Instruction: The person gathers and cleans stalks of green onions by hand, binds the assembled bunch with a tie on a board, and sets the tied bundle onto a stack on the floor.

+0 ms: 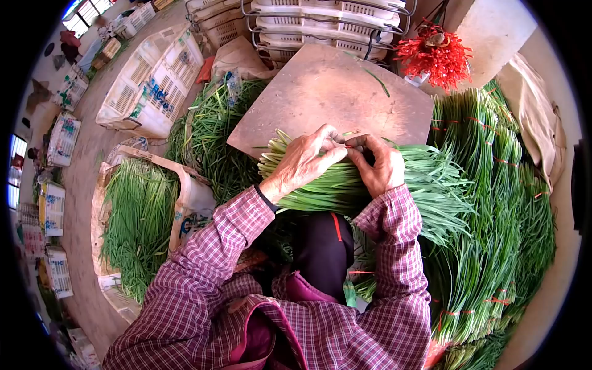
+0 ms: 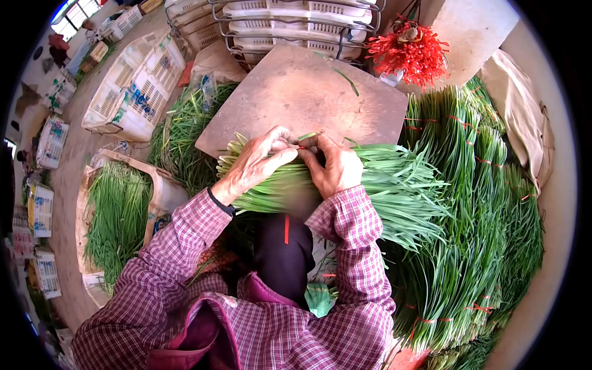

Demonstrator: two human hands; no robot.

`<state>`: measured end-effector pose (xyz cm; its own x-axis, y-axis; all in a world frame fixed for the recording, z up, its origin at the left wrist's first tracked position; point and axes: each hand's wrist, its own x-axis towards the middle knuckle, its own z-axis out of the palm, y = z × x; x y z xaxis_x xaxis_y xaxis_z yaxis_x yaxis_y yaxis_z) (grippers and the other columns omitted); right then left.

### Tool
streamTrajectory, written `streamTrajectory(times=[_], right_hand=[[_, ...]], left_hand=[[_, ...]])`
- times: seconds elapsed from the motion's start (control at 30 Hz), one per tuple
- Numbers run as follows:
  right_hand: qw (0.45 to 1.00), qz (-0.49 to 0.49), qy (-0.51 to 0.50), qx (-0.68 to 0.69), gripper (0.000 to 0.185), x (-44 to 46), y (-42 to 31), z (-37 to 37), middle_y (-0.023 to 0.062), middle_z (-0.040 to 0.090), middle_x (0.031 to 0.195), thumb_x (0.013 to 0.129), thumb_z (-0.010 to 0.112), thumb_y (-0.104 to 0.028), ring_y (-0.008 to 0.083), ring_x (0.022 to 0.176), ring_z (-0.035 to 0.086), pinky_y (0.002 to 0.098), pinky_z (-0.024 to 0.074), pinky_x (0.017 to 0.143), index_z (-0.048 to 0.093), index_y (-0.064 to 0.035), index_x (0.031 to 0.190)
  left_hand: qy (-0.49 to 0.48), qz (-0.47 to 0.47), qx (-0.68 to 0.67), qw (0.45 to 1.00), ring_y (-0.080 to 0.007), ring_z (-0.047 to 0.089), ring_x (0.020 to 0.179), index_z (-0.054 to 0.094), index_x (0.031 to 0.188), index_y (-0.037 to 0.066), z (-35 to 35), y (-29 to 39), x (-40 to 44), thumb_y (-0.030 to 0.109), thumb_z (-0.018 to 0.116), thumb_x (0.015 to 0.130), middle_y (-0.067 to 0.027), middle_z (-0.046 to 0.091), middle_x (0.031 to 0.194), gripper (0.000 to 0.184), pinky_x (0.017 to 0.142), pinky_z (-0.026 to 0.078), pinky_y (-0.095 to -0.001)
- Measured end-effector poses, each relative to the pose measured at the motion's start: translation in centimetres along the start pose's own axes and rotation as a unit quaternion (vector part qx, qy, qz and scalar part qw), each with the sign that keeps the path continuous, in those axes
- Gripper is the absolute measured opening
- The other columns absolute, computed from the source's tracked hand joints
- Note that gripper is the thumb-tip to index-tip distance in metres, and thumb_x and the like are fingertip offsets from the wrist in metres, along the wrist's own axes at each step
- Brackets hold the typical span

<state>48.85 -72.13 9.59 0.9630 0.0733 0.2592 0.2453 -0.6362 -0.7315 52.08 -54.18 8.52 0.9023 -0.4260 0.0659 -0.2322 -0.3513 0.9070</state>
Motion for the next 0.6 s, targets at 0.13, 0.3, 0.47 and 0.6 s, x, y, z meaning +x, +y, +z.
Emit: streamTrajectory(times=[0.13,0.3,0.47,0.6], right_hand=[[1.000,0.006,0.001,-0.011,0.015,0.2,0.1,0.2,0.0087,0.070,0.084,0.083,0.068,-0.020,0.0250,0.078,0.068,0.0338,0.0516,0.069,0.067,-0.0103,0.094],[1.000,0.007,-0.006,0.015,0.014,0.2,0.7,0.3,0.0096,0.070,0.083,0.084,0.066,-0.019,0.0240,0.078,0.069,0.0329,0.0519,0.069,0.069,-0.0100,0.095],[0.998,0.033,-0.028,0.040,0.017,0.4,0.7,0.0,0.0117,0.070,0.084,0.086,0.063,-0.010,0.0180,0.078,0.067,0.0300,0.0505,0.074,0.067,-0.0008,0.100],[0.998,0.031,-0.029,0.036,0.016,0.5,1.0,0.0,0.0116,0.070,0.084,0.086,0.062,-0.010,0.0182,0.078,0.067,0.0301,0.0506,0.074,0.067,-0.0008,0.099]], left_hand=[[0.005,0.053,0.030,0.998,-0.0155,0.061,0.078,0.056,0.097,0.002,0.3,-0.7,0.1,0.021,0.058,0.091,-0.0085,0.065,0.081,0.020,0.069,0.047,-0.0300],[0.010,0.042,0.031,0.999,-0.0132,0.058,0.070,0.056,0.094,0.002,0.6,-1.1,0.4,0.017,0.057,0.091,-0.0064,0.061,0.072,0.016,0.064,0.045,-0.0297],[0.027,0.049,0.050,0.997,-0.0115,0.051,0.060,0.056,0.093,0.002,0.6,-1.3,0.5,0.016,0.055,0.090,-0.0061,0.059,0.067,0.014,0.057,0.041,-0.0307],[0.026,0.046,0.049,0.997,-0.0123,0.050,0.059,0.056,0.092,0.002,0.6,-1.2,0.6,0.016,0.055,0.089,-0.0061,0.057,0.065,0.014,0.057,0.041,-0.0310]])
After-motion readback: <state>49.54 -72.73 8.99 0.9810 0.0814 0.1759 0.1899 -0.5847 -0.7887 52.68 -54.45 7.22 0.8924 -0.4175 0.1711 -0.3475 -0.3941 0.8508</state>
